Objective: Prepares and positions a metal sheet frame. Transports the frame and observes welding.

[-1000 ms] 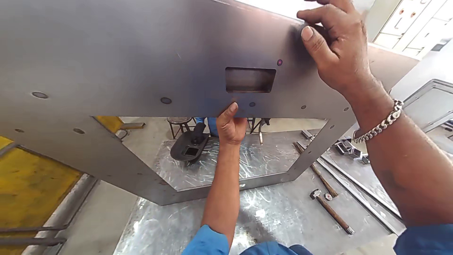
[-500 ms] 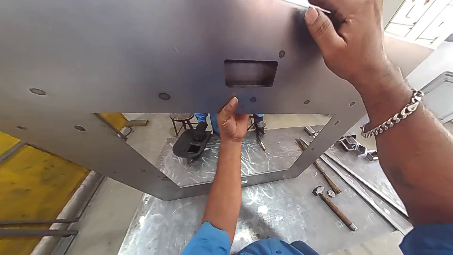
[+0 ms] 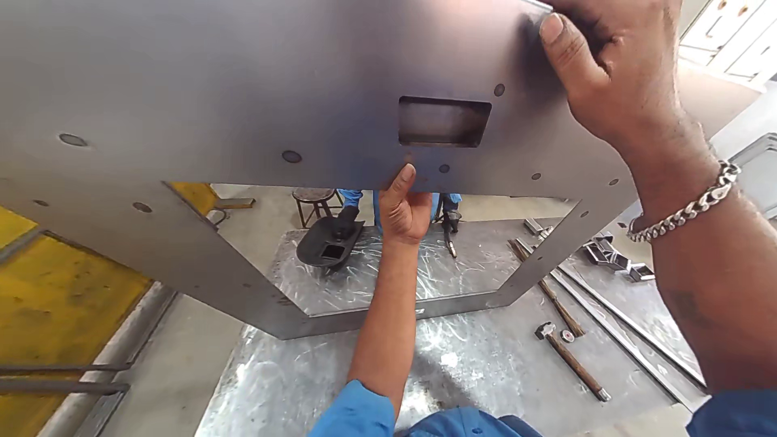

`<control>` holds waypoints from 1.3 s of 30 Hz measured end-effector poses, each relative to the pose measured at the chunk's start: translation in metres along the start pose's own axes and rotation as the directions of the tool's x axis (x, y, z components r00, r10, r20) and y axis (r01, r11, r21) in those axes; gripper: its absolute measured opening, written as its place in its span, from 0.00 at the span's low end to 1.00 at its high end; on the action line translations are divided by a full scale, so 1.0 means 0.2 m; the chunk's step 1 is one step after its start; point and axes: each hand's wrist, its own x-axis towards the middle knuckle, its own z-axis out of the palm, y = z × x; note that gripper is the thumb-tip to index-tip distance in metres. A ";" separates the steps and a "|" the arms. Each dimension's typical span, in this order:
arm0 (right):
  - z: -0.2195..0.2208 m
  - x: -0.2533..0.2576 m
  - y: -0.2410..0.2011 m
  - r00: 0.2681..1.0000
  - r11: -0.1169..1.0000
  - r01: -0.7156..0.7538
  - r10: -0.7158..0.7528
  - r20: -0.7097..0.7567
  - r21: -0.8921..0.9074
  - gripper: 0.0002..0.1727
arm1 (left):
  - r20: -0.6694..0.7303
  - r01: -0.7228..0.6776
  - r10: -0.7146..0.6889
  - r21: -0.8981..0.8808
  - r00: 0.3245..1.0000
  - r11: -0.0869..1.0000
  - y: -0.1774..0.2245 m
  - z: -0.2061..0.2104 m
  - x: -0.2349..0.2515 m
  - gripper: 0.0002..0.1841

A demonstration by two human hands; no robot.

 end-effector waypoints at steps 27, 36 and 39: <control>-0.03 -0.04 -0.05 0.997 0.997 -0.073 0.074 0.010 -0.038 0.24 | 0.057 0.001 -0.001 -0.009 0.998 1.000 0.01 0.00 -0.04 0.16; -0.21 -0.01 -0.05 0.962 1.000 0.002 0.002 0.274 -0.016 0.28 | -0.040 0.206 -0.229 0.605 0.973 0.769 0.36 0.01 -0.21 0.17; -0.29 -0.05 -0.01 0.949 0.994 0.015 0.019 0.316 -0.107 0.33 | 0.019 0.052 -0.159 0.902 0.987 0.428 0.66 0.09 -0.35 0.15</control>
